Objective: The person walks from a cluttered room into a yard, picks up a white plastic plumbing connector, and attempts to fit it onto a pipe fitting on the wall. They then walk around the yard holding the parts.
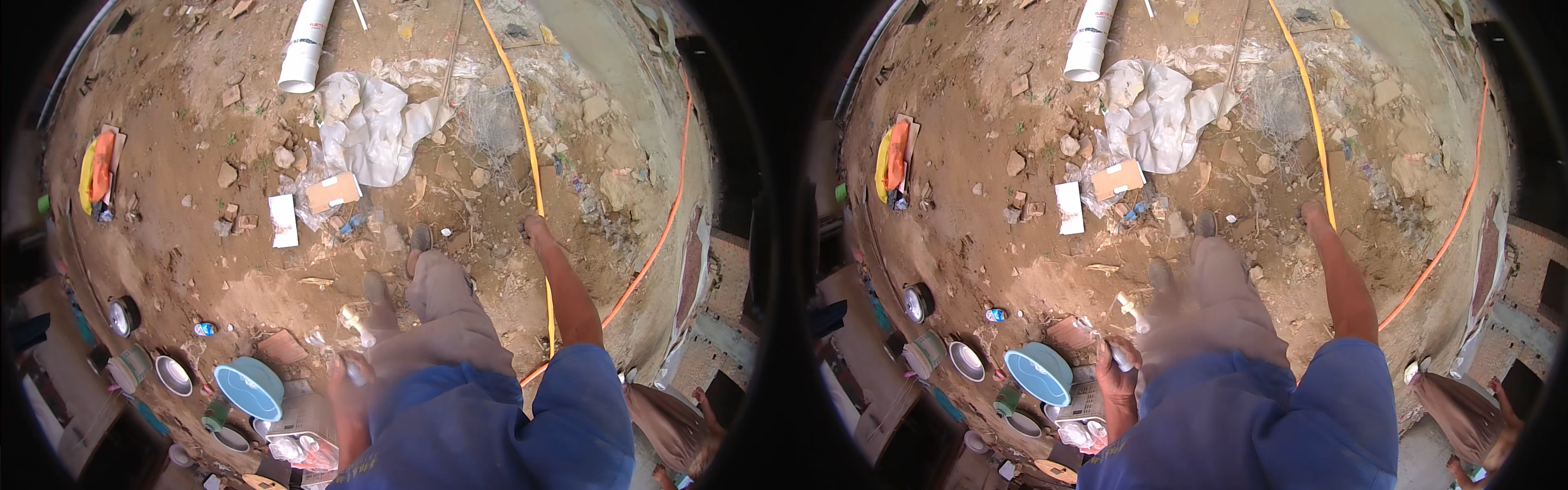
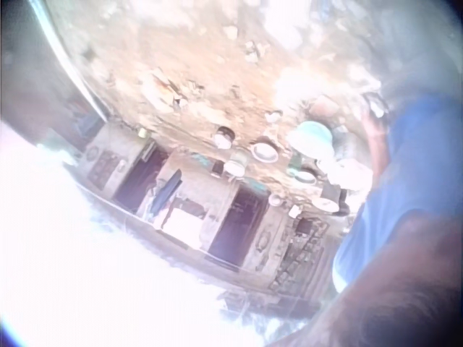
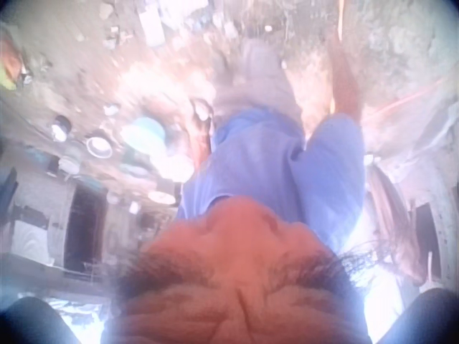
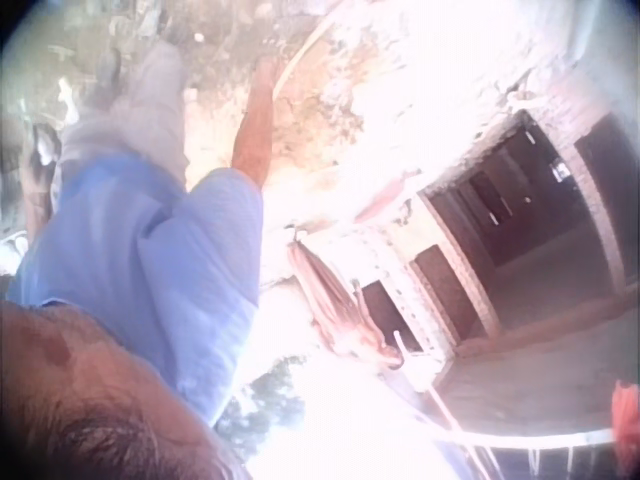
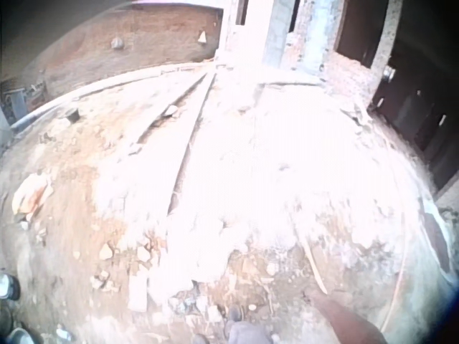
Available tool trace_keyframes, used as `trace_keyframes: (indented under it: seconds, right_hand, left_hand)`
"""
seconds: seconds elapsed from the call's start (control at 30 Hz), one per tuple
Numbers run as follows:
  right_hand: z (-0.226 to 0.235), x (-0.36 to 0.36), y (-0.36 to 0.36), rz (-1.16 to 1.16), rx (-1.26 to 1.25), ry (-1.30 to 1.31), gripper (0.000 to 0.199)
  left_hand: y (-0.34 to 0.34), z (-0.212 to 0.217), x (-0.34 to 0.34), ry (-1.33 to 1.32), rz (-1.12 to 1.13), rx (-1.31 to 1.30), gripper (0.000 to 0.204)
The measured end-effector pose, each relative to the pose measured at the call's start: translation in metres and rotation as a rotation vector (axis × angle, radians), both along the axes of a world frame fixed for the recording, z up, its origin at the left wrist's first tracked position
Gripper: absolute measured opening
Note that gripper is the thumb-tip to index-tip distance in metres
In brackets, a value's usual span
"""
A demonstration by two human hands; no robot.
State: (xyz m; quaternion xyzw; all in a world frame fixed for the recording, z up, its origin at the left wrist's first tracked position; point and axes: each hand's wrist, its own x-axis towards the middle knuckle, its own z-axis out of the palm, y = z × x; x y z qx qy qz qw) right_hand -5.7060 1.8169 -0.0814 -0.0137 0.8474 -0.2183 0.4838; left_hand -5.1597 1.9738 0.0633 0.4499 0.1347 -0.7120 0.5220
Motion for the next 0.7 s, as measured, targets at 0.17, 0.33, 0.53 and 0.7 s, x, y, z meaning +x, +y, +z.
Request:
trace_keyframes:
  seconds: [0.17,0.33,0.53,0.7]
  right_hand:
    - [-0.074,0.003,-0.030,0.112,-0.065,-0.037,0.013]
    - [-0.167,-0.069,0.006,0.414,0.012,0.248,0.028]
    - [-0.068,-0.036,0.020,0.056,0.168,-0.010,0.018]
    - [-0.031,0.005,0.067,0.008,0.188,-0.176,0.014]
  left_hand:
    - [-0.020,0.004,-0.018,-0.232,-0.020,0.018,0.026]
    - [-0.062,0.009,-0.024,-0.397,-0.211,0.000,0.025]
    - [-0.110,0.043,-0.033,-0.379,-0.146,-0.007,0.027]
    - [-0.139,0.017,-0.008,-0.320,-0.140,-0.065,0.027]
